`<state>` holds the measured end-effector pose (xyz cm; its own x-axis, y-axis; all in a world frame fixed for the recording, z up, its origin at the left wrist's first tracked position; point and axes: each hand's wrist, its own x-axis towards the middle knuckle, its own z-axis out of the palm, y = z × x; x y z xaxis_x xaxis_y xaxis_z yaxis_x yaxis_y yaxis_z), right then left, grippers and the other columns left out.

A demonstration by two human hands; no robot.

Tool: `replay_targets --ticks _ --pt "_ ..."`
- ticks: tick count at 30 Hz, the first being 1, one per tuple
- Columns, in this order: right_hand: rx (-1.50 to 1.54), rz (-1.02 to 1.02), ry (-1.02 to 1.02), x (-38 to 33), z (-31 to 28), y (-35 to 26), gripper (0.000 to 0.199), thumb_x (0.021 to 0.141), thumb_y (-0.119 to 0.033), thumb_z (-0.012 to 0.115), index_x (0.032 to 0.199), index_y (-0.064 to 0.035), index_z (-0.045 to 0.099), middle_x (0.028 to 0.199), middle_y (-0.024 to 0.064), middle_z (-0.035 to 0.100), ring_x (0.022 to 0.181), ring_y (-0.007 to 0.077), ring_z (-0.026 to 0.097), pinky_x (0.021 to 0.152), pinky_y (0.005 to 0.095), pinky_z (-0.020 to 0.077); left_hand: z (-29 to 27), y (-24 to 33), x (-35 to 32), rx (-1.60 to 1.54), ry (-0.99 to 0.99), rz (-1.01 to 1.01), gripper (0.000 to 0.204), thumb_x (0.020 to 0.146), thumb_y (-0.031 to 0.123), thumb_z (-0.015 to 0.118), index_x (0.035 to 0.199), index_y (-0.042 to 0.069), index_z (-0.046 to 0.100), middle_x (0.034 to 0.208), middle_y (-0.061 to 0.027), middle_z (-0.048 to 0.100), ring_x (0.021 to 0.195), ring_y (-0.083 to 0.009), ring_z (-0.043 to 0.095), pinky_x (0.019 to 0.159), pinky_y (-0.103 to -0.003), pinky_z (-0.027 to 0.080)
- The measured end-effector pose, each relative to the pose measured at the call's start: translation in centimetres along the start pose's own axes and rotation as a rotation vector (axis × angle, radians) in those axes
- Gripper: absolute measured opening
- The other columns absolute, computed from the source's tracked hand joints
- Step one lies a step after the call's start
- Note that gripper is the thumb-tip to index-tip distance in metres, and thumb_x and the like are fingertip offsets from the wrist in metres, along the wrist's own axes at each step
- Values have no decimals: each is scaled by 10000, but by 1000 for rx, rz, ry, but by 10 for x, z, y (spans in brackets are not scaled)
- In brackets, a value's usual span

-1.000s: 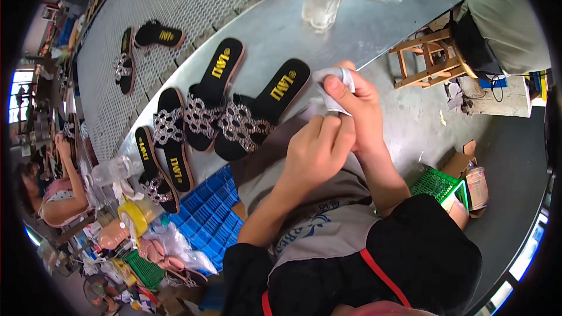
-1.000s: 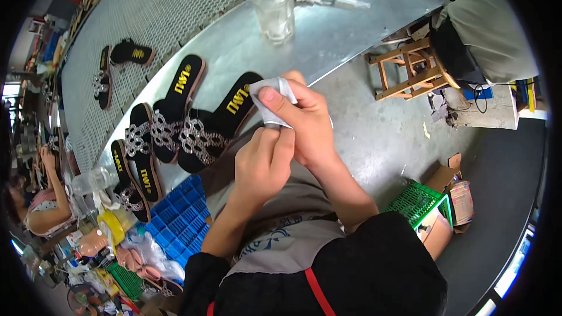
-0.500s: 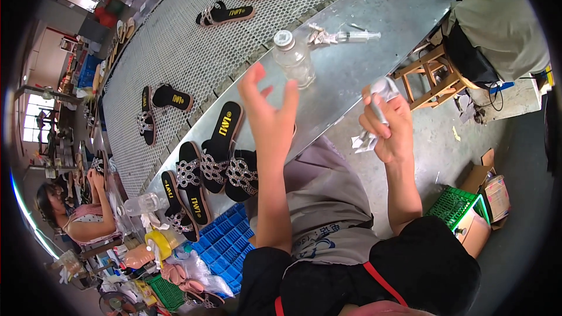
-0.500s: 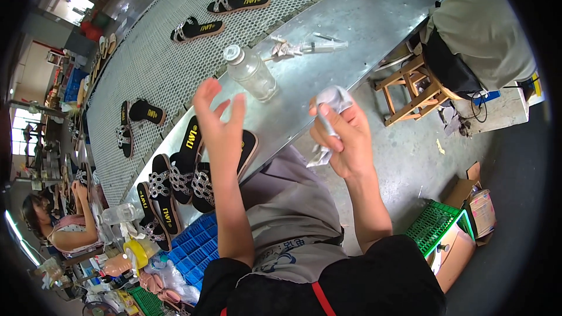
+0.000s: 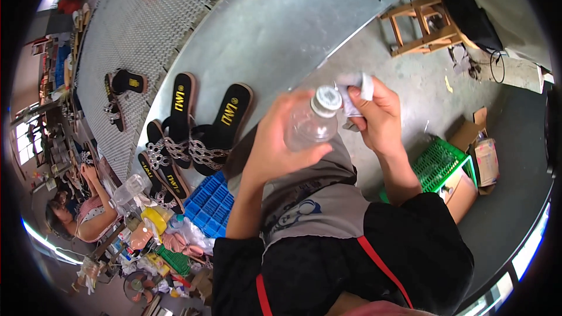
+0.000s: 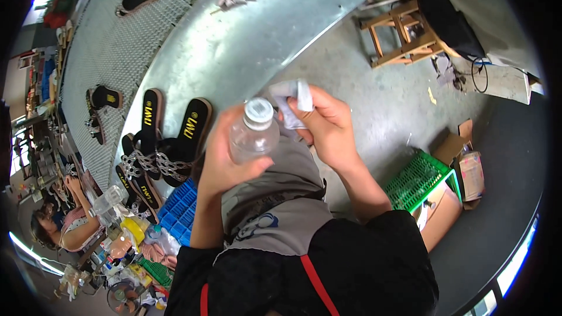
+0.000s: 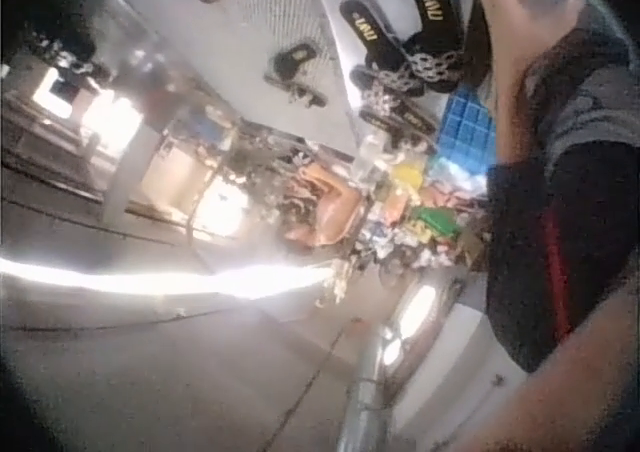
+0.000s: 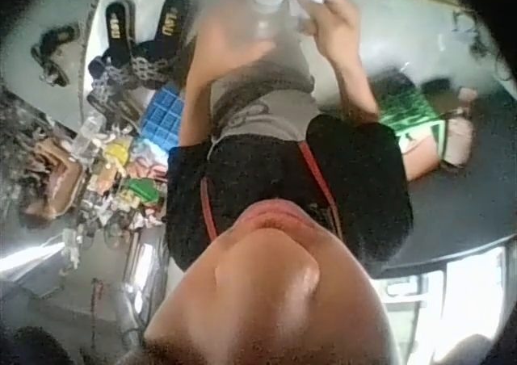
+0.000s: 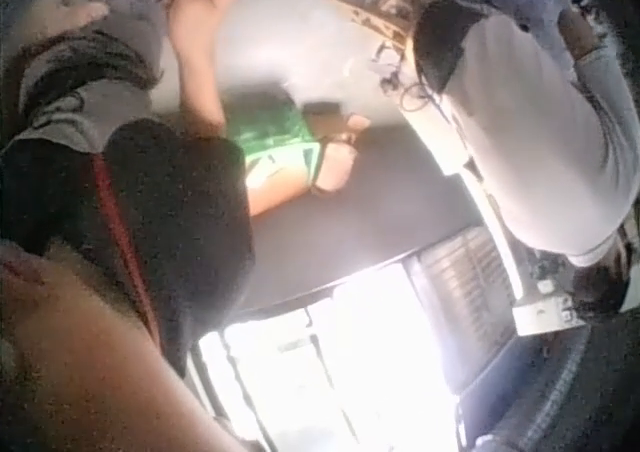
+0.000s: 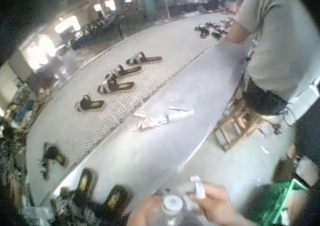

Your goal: Cleaning and wiping the inside and outside of various sandals using a small white cloth and a liquid from a plastic bottle.

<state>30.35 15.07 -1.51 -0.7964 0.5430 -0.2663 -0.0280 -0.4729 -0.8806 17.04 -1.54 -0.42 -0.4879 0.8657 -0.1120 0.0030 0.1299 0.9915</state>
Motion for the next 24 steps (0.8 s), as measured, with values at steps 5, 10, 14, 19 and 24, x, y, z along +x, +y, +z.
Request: replay_targets --ticks 5,10,14,19,24 --pt "-7 178 -23 -16 -18 39 239 1059 -53 551 1242 -22 701 783 -39 596 609 38 460 521 219 355 22 -32 -29 -206 -31 -367 791 788 235 885 1429 5 484 1303 -134 613 1228 -207 593 1057 -371 464" --pt "-110 255 19 -23 -30 50 236 1068 -66 540 1243 -29 694 793 -50 573 619 31 425 541 226 339 37 -46 -37 -137 -71 -477 733 874 278 842 1440 9 460 1254 -140 661 1153 -219 646 1007 -368 497" --pt "-86 387 18 -21 -44 64 215 1069 -53 519 1199 -27 687 782 -59 546 632 27 408 550 227 330 45 -33 -29 67 -104 -691 731 898 302 824 1458 8 459 1219 -110 670 1116 -173 632 982 -333 502" --pt "-116 388 41 -22 -48 70 269 1056 -47 545 1279 -28 694 791 -57 581 587 20 350 528 222 273 48 -41 -25 26 -108 -676 680 908 323 810 1419 11 487 1138 -136 722 1013 -189 692 895 -339 542" --pt "-220 415 62 -17 -47 65 285 1041 -35 539 1277 -38 699 770 -60 553 585 25 355 532 219 289 46 -54 -23 -176 -94 -712 646 922 354 798 1375 -2 508 1106 -125 726 944 -167 699 818 -324 563"
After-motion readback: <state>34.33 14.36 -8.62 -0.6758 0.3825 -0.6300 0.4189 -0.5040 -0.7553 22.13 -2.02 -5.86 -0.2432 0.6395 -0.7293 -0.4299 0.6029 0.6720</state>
